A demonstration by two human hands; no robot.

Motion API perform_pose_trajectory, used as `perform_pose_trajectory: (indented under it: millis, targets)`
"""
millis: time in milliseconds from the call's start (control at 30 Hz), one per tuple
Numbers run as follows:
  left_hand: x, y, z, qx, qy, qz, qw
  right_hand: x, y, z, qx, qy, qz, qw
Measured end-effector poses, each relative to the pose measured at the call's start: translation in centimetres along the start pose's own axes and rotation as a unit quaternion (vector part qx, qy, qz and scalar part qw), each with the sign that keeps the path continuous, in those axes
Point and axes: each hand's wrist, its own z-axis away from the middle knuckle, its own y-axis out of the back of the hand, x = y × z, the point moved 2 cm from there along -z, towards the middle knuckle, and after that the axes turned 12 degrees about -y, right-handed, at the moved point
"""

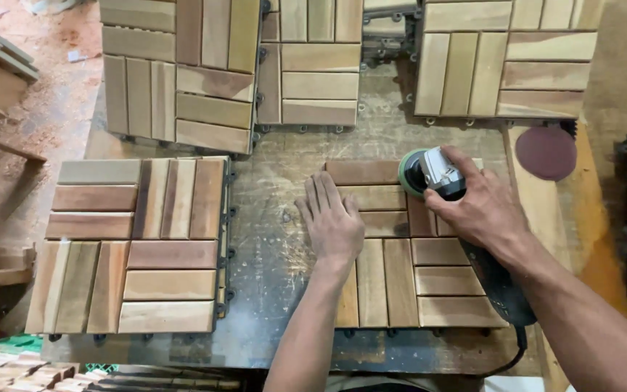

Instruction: The person uses a handheld orbital sander to smooth the surface of a wooden block composed of smaller rectangular pieces arranged in a pattern. The person moves the sander across the block's surface while holding it steady with the other hand.

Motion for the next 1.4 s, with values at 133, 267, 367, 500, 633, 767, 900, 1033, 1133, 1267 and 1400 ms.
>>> perform_pose_trajectory:
  millis: [133,267,367,500,633,767,900,1033,1133,1267,1400]
  targets:
    - [0.1,0.3,0.0,0.027,0.009,0.027,0.999,-2.6,-0.5,1.0,-0.034,0.006,0.011,0.999]
    - [-0.1,0.7,-0.2,0.068,0.008,0.065,0.996,-4.5,-1.8,0.9,-0.015,0.048,0.016,0.999]
    - [-0.1,0.7,0.0,0.089,0.013,0.1,0.991,-5.1,-2.1,1.3,-0.011,0.053,0.035,0.998]
    - [-0.3,2.1,-0.3,0.142,0.038,0.188,0.971,-6.4,-2.8,1.4,-0.015,0.065,0.047,0.997]
    - [-0.7,2.5,0.1,0.17,0.07,0.217,0.959,-7.7,-3.1,2.1,-0.018,0.06,0.057,0.996]
    - [-0.4,3.8,-0.2,0.181,0.094,0.265,0.942,-8.2,-4.3,1.7,-0.03,0.076,0.046,0.996]
    - [-0.9,3.1,0.0,0.187,0.101,0.275,0.938,-9.7,-5.2,2.1,-0.025,0.092,0.074,0.993]
    - [-1.0,2.9,0.4,0.18,0.113,0.27,0.939,-11.1,-6.0,2.8,-0.031,0.09,0.073,0.993]
    - [-0.9,3.3,0.1,0.164,0.126,0.289,0.935,-11.6,-6.0,2.9,-0.029,0.106,0.041,0.993]
    - [-0.9,3.1,0.3,0.17,0.127,0.279,0.936,-11.7,-5.9,3.1,-0.023,0.098,0.07,0.992]
    - [-1.0,3.1,0.3,0.161,0.124,0.281,0.938,-10.9,-6.0,1.6,-0.032,0.095,0.076,0.992]
